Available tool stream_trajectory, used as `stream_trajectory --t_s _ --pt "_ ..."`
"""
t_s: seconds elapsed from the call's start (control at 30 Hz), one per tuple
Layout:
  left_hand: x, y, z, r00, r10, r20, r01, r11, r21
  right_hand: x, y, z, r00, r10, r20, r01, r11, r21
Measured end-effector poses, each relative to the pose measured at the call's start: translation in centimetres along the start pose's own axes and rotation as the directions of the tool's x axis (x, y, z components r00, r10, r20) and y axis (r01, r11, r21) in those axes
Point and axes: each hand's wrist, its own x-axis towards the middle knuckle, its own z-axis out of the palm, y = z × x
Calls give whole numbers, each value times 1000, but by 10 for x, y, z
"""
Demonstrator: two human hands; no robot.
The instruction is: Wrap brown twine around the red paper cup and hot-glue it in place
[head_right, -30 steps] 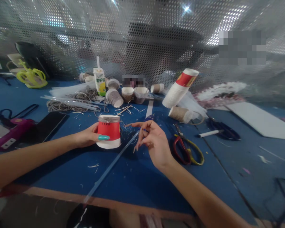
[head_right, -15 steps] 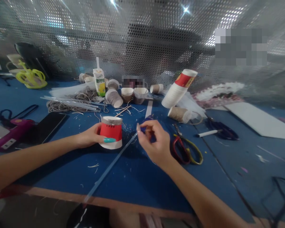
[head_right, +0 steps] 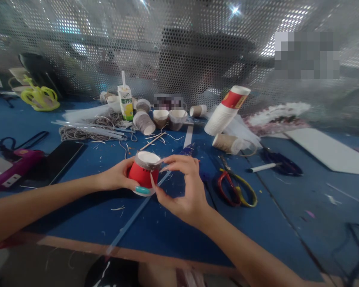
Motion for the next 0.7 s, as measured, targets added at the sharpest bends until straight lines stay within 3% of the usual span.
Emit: stream_trajectory --t_s 0.33,0.53,0.7 --pt "1 -3 -1 1000 25 9 -25 1000 -2 5 -1 0 993 -118 7 118 984 -133" --pt "1 -3 -2 1000 15 8 -15 1000 3 3 -1 -1 994 -111 -3 110 983 -148" --pt "0 -1 -2 1000 -1 0 1 1000 -17 2 -1 -1 999 -30 -20 28 995 -99"
